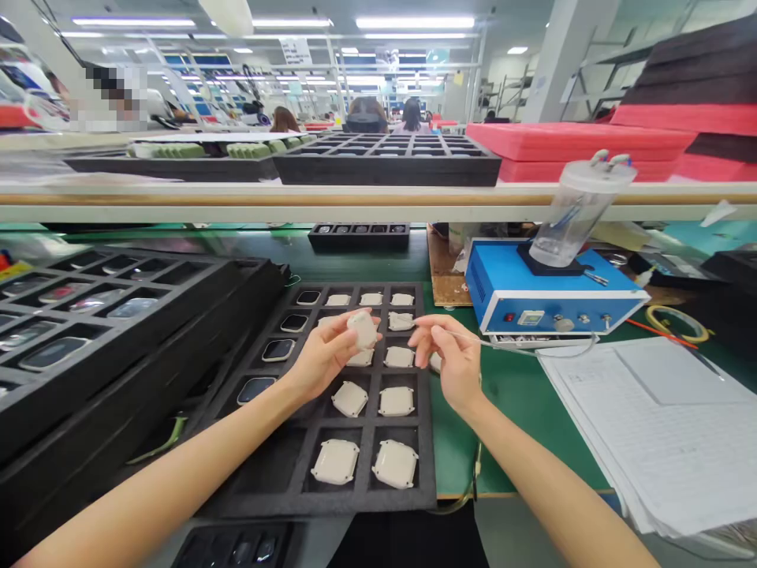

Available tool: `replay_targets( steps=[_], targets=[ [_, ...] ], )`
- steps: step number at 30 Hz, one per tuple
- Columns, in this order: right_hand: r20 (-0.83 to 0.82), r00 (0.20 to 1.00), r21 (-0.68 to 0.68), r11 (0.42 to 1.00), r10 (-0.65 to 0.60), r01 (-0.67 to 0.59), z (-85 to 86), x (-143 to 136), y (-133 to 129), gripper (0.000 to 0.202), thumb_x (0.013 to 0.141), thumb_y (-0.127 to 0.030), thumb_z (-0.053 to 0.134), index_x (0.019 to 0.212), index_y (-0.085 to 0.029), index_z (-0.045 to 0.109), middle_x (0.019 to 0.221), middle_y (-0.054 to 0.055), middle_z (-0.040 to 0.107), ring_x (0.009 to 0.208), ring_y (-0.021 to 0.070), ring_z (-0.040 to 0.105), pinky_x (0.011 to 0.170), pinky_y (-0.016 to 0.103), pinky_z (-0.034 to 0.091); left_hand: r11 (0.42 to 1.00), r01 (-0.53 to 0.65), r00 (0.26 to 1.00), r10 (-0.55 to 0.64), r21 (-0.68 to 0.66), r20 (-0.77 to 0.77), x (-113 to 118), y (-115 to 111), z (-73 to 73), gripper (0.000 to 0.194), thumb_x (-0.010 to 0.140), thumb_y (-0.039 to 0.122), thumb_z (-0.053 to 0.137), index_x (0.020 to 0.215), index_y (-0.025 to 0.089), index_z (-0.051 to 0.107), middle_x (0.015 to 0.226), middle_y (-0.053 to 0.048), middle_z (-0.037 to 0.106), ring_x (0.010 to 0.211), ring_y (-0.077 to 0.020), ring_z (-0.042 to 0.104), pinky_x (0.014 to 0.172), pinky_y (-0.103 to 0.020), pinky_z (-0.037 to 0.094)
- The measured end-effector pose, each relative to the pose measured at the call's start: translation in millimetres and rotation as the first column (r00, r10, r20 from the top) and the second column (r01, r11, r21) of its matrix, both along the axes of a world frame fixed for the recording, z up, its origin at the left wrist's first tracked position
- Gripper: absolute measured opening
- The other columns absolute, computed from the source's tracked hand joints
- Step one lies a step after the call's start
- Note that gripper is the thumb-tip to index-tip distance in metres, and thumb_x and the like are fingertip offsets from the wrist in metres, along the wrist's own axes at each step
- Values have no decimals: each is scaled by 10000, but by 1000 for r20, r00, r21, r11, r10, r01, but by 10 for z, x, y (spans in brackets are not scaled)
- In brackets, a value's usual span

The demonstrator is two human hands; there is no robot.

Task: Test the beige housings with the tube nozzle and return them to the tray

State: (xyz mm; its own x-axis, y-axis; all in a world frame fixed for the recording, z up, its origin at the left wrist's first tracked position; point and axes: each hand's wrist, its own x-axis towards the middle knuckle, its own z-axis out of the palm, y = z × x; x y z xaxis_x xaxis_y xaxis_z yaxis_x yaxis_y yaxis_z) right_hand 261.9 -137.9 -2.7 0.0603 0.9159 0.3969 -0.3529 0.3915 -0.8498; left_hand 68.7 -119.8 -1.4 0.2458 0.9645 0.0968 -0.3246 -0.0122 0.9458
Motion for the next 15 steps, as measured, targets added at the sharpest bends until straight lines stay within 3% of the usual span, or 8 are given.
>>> replay_targets(
  steps=[4, 7, 9, 11, 13, 15],
  targets=[
    [-4, 1000, -54, 998, 26, -27, -152, -107, 39, 124, 788, -237, 540, 811, -180, 647, 637, 2, 619, 429, 102, 512, 419, 239, 397, 998, 26, 999, -28, -65, -40, -11, 111, -145, 439, 746, 263, 644, 1162, 167, 540, 1053, -112, 662, 920, -245, 647, 861, -417, 474],
    [-41, 999, -178, 984, 20, -27, -215, -126, -2, 109, 792, -236, 539, 767, -176, 626, 597, -11, 592, 415, 93, 495, 400, 218, 376, 990, 50, 956, -10, 130, -292, -31, 68, -170, 458, 725, 199, 649, 1166, 202, 524, 1131, -98, 612, 1016, -244, 598, 897, -410, 460],
    [-90, 995, -243, 970, -29, 6, -219, -115, -14, 104, 789, -228, 533, 752, -173, 613, 592, -12, 586, 411, 88, 484, 389, 208, 364, 925, 136, 848, 76, 355, -524, -37, 35, -162, 372, 730, 117, 596, 1091, 202, 563, 1152, -92, 586, 1081, -234, 548, 950, -406, 421],
    [-123, 990, -278, 960, -73, 36, -210, -100, -6, 98, 780, -215, 531, 736, -169, 605, 584, -14, 578, 406, 83, 473, 382, 200, 354, 830, 270, 718, 164, 487, -677, -44, 9, -135, 363, 722, 26, 502, 1030, 204, 569, 1157, -90, 571, 1125, -218, 508, 990, -399, 380],
    [-129, 988, -286, 957, -89, 49, -208, -89, 11, 99, 777, -206, 531, 724, -166, 604, 575, -16, 572, 405, 80, 468, 381, 197, 351, 788, 359, 633, 189, 500, -751, -61, -12, -86, 382, 680, -24, 453, 970, 205, 550, 1161, -93, 553, 1151, -212, 484, 992, -385, 372],
    [-120, 989, -277, 960, -83, 47, -217, -84, 25, 104, 781, -202, 527, 726, -166, 608, 569, -19, 570, 403, 78, 469, 379, 195, 352, 802, 408, 575, 146, 437, -805, -92, -32, -25, 307, 655, -13, 475, 864, 204, 534, 1162, -92, 539, 1167, -227, 467, 972, -374, 384]
  ],
)
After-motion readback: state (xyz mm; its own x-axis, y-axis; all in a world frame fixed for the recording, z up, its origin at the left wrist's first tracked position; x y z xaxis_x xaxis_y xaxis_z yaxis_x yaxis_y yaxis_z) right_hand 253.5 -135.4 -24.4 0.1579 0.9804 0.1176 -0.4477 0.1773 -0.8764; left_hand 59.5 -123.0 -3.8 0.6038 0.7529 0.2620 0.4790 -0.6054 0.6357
